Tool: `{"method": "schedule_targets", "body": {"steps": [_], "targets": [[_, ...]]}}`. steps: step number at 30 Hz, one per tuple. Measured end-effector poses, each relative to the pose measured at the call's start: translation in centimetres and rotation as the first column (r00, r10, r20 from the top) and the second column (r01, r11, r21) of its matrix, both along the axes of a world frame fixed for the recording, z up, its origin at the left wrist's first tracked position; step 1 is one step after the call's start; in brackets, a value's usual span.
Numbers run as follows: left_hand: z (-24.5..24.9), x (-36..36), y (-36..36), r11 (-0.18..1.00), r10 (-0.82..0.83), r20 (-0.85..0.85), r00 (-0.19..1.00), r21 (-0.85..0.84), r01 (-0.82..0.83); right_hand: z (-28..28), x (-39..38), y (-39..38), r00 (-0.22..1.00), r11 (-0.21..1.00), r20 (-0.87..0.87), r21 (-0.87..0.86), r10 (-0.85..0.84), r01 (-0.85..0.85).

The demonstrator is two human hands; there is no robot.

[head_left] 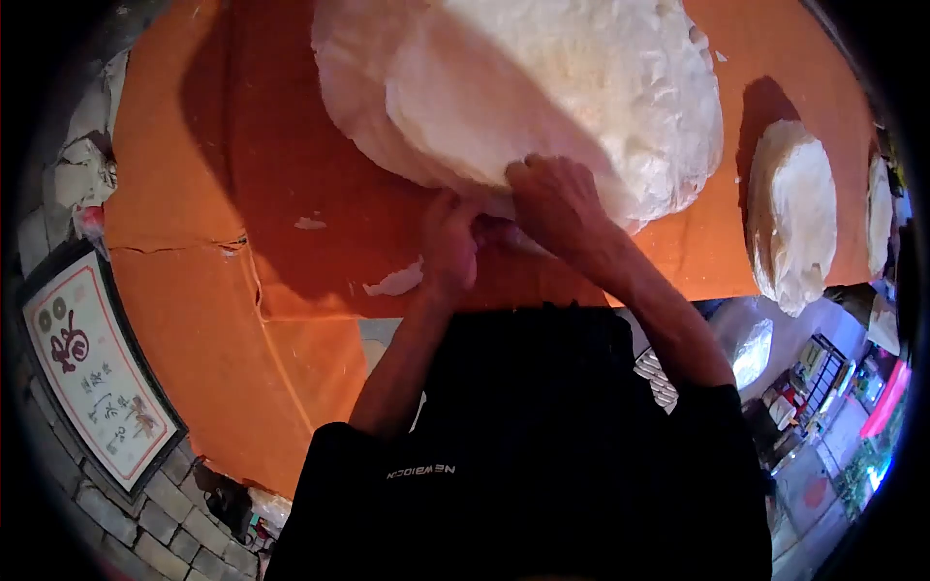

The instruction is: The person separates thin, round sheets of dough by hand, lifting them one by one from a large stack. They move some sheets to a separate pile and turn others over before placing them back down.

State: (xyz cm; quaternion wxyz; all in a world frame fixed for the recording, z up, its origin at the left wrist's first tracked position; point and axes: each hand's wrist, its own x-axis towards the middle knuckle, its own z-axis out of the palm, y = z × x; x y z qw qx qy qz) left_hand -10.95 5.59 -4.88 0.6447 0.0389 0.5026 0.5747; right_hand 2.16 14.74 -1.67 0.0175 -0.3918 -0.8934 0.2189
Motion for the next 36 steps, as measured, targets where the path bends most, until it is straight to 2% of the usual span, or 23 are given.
{"method": "schedule_targets", "body": {"steps": [2, 4, 5, 7, 8, 10, 11, 13, 17, 19, 20, 22, 23, 24, 26, 28, 29, 31, 32, 34, 36], "targets": [[-0.3, -0.4, -0.3, 1.0, -0.008, 0.016, 1.0, 0.006, 0.008, -0.4, 0.3, -0.5, 1.0, 0.998, 0.004, -0.054, -0.01, 0.011], [-0.9, -0.3, -0.5, 0.989, -0.008, 0.159, 0.987, 0.145, -0.015, -0.1, 1.0, -0.8, 1.0, 0.998, -0.027, -0.065, -0.013, 0.011], [-0.7, -0.2, -0.8, 0.989, -0.014, 0.165, 0.986, 0.144, -0.01, 0.0, 1.2, -1.2, 1.0, 0.998, -0.022, -0.065, -0.019, 0.017], [0.0, -0.6, -0.4, 0.981, 0.092, 0.306, 0.948, 0.133, -0.138, 0.3, 0.9, -1.8, 0.998, 0.997, 0.031, -0.062, -0.049, 0.051], [0.4, -0.6, -0.2, 0.982, 0.09, 0.304, 0.949, 0.134, -0.136, -0.1, 1.2, -2.4, 0.998, 0.997, 0.028, -0.061, -0.052, 0.053], [0.8, -0.4, 0.3, 0.991, 0.051, 0.097, 0.994, 0.122, -0.063, -0.8, 1.9, -3.4, 0.99, 0.991, -0.136, 0.124, -0.023, 0.041], [0.5, -0.4, 0.5, 0.991, 0.051, 0.097, 0.994, 0.119, -0.062, -0.9, 1.8, -3.4, 0.99, 0.992, -0.136, 0.122, -0.024, 0.041], [-0.1, -0.2, 0.8, 0.992, 0.025, -0.11, 0.994, 0.123, -0.011, -0.6, 1.3, -3.4, 0.989, 0.98, -0.146, 0.197, 0.002, 0.027], [-0.2, 0.0, 1.5, 0.996, 0.037, -0.161, 0.986, 0.092, -0.022, -1.8, 0.0, -3.1, 0.995, 0.965, -0.024, 0.242, -0.098, 0.101], [0.8, -0.4, 1.1, 0.994, 0.054, 0.01, 0.998, 0.098, -0.055, -2.0, 0.5, -2.7, 0.993, 0.993, 0.107, 0.11, -0.054, 0.042], [0.5, -0.7, 0.8, 0.993, 0.033, 0.021, 0.999, 0.109, -0.035, 0.1, 0.3, -1.8, 0.99, 0.991, 0.118, 0.122, -0.076, 0.062], [-0.7, -1.6, 0.1, 0.932, 0.018, 0.413, 0.91, 0.322, -0.165, 4.2, -0.1, -0.1, 0.993, 0.973, 0.117, -0.232, 0.017, 0.011], [-0.2, -1.9, 0.2, 0.897, -0.019, 0.647, 0.762, 0.348, -0.273, 4.7, 0.2, -1.3, 0.985, 0.999, -0.17, -0.018, 0.042, -0.045], [0.1, -1.8, 0.4, 0.882, -0.055, 0.733, 0.678, 0.355, -0.311, 5.2, 0.5, -2.8, 0.895, 0.976, -0.427, 0.214, 0.126, -0.036], [0.7, -1.9, 0.8, 0.868, -0.083, 0.771, 0.631, 0.367, -0.335, 4.5, -2.4, -5.4, 0.802, 0.946, -0.565, 0.324, 0.194, -0.001], [1.1, -2.6, 1.1, 0.86, -0.062, 0.728, 0.683, 0.386, -0.333, 8.7, -3.2, -6.1, 0.806, 0.957, -0.517, 0.144, 0.289, -0.251], [1.2, -3.3, 1.1, 0.859, -0.042, 0.687, 0.726, 0.396, -0.325, 11.0, -3.2, -5.2, 0.807, 0.959, -0.518, 0.149, 0.284, -0.242], [1.2, -5.0, 0.6, 0.863, 0.025, 0.569, 0.822, 0.403, -0.305, 14.8, -3.2, -3.5, 0.828, 0.891, -0.455, -0.14, 0.329, -0.431], [1.1, -5.8, 0.4, 0.87, 0.067, 0.491, 0.868, 0.397, -0.292, 15.6, -2.7, -2.9, 0.828, 0.892, -0.457, -0.141, 0.326, -0.429], [1.1, -7.3, -0.3, 0.9, 0.149, 0.257, 0.955, 0.364, -0.238, 16.8, -0.3, -1.2, 0.815, 0.922, -0.574, -0.268, 0.08, -0.28], [1.0, -8.7, -0.9, 0.93, 0.191, 0.018, 0.981, 0.316, -0.187, 17.3, 3.0, 1.6, 0.746, 0.906, -0.648, -0.393, -0.153, -0.156]]}}
